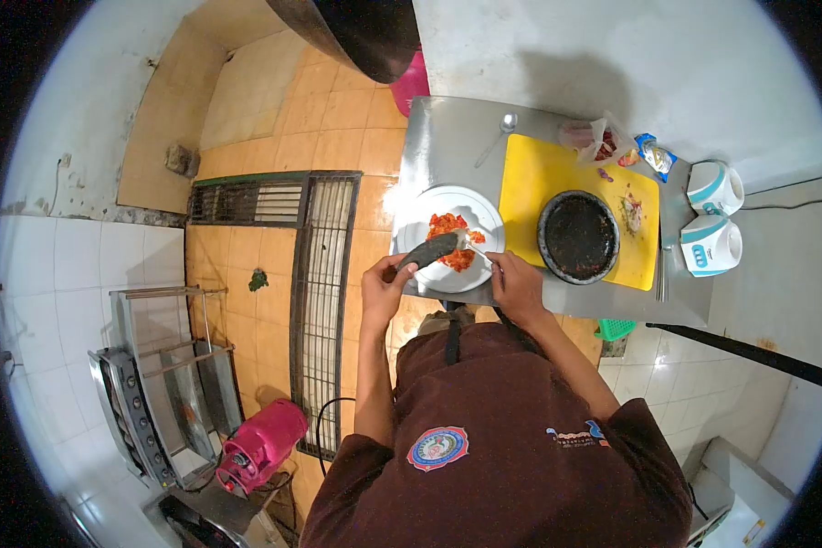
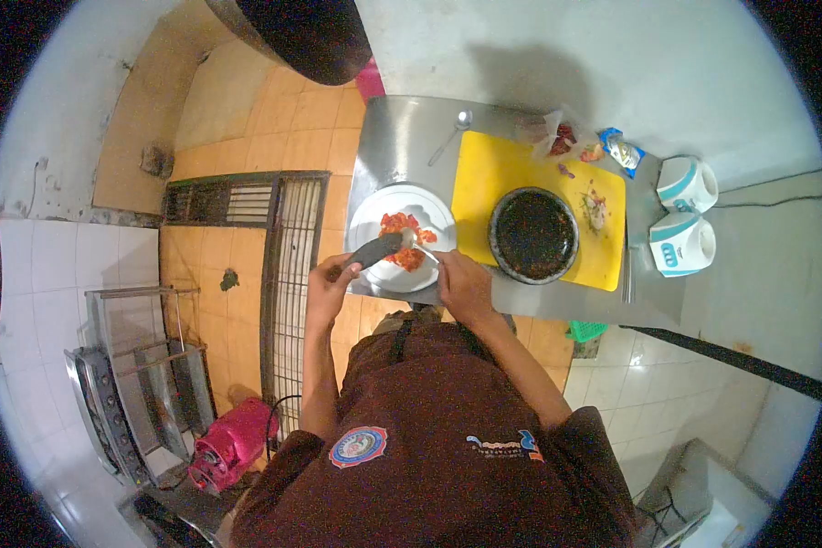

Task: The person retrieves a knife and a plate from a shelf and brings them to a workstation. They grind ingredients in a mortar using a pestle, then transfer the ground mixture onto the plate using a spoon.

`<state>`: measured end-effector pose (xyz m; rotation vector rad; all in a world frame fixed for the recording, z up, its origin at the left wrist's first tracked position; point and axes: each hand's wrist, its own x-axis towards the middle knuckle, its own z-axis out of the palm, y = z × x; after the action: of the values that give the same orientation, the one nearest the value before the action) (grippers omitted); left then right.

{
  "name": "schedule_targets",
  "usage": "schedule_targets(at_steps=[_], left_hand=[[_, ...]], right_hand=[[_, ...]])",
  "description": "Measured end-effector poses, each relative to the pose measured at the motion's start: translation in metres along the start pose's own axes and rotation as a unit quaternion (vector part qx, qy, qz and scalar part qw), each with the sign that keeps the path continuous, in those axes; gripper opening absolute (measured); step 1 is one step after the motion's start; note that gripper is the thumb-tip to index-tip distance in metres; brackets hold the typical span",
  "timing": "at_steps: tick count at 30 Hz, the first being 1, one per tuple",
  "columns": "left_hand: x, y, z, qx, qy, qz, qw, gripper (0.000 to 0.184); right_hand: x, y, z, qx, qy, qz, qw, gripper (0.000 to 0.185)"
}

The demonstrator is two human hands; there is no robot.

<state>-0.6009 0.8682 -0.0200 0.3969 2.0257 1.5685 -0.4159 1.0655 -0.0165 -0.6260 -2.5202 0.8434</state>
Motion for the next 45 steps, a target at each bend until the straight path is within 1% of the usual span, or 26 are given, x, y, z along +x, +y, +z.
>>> schedule_targets(at_steps=[2,3,6,7,10,11,13,14,17,20,23,26,29,30,32,33,35,36,38,39,41,42,44,45], left_hand=[[0.0,0.003,0.004,0.012,-0.013,0.005,1.0,0.024],[0.0,0.006,0.004,0.039,-0.002,0.016,0.999,0.026],[0.012,-0.017,-0.005,0.091,0.062,0.024,0.994,0.027],[0.012,-0.018,-0.011,0.107,0.062,0.012,0.992,0.028],[0.01,-0.022,-0.018,0.046,0.045,-0.022,0.998,0.027],[0.008,-0.024,-0.017,-0.019,0.039,-0.042,0.998,0.028],[0.001,-0.024,-0.009,-0.146,0.028,-0.078,0.986,0.029],[-0.003,-0.023,-0.006,-0.178,0.021,-0.116,0.977,0.03],[-0.01,-0.037,0.002,-0.242,0.012,-0.11,0.964,0.03],[-0.013,-0.031,0.003,-0.228,0.008,-0.072,0.971,0.03],[-0.014,-0.026,0.004,-0.208,0.018,-0.043,0.977,0.031],[-0.012,-0.025,0.008,-0.211,0.027,0.002,0.977,0.031],[-0.013,-0.028,0.006,-0.183,0.039,0.031,0.982,0.033],[-0.014,-0.027,0.005,-0.166,0.041,0.038,0.984,0.034],[-0.013,-0.025,0.008,-0.108,0.056,0.115,0.986,0.033],[-0.014,-0.023,0.009,-0.079,0.062,0.153,0.983,0.033],[-0.019,0.0,0.006,0.045,0.066,0.209,0.975,0.034],[-0.021,0.011,0.005,0.105,0.07,0.237,0.963,0.034],[-0.022,0.024,0.004,0.138,0.067,0.294,0.944,0.035],[-0.023,0.028,0.003,0.155,0.064,0.319,0.933,0.036],[-0.023,0.035,0.003,0.195,0.051,0.341,0.918,0.036],[-0.023,0.037,0.003,0.215,0.045,0.353,0.909,0.036],[-0.024,0.037,0.002,0.215,0.049,0.352,0.91,0.036],[-0.023,0.037,0.003,0.215,0.052,0.352,0.91,0.035]], right_hand=[[0.002,-0.003,0.002,0.001,-0.007,-0.018,1.0,0.018],[0.002,-0.003,0.002,0.007,-0.003,-0.016,1.0,0.018],[-0.005,0.001,-0.005,0.025,0.015,-0.012,0.999,0.019],[-0.007,0.003,-0.007,0.031,0.025,-0.014,0.999,0.019],[-0.009,0.003,-0.006,0.052,0.038,0.0,0.998,0.019],[-0.009,0.002,-0.004,0.06,0.04,0.006,0.997,0.019],[-0.006,-0.005,-0.003,0.054,0.001,0.085,0.995,0.018],[-0.004,-0.008,-0.003,0.052,-0.016,0.124,0.991,0.018],[-0.002,-0.002,0.003,0.113,0.027,0.147,0.982,0.02],[0.004,-0.012,-0.003,0.175,0.093,0.115,0.973,0.02],[0.005,-0.018,-0.011,0.105,-0.021,0.113,0.988,0.021],[0.0,0.002,0.0,0.11,-0.028,0.164,0.98,0.022],[0.004,-0.012,-0.011,0.158,0.045,0.143,0.976,0.022],[0.005,-0.017,-0.016,0.149,0.044,0.115,0.981,0.021],[0.007,-0.025,-0.022,0.13,0.041,0.063,0.989,0.021],[0.004,-0.019,-0.019,0.09,0.027,0.073,0.993,0.021],[0.002,-0.003,-0.012,0.009,0.0,0.088,0.996,0.02],[0.003,-0.002,-0.013,0.018,0.015,0.092,0.996,0.02],[0.005,-0.005,-0.019,0.04,0.04,0.097,0.994,0.02],[0.006,-0.011,-0.023,0.052,0.044,0.078,0.995,0.02],[0.01,-0.023,-0.028,0.075,0.056,0.041,0.995,0.02],[0.009,-0.017,-0.025,0.044,0.022,0.053,0.997,0.02],[0.004,-0.002,-0.016,-0.02,-0.046,0.077,0.996,0.023],[0.004,-0.001,-0.017,-0.004,-0.033,0.093,0.995,0.023]])
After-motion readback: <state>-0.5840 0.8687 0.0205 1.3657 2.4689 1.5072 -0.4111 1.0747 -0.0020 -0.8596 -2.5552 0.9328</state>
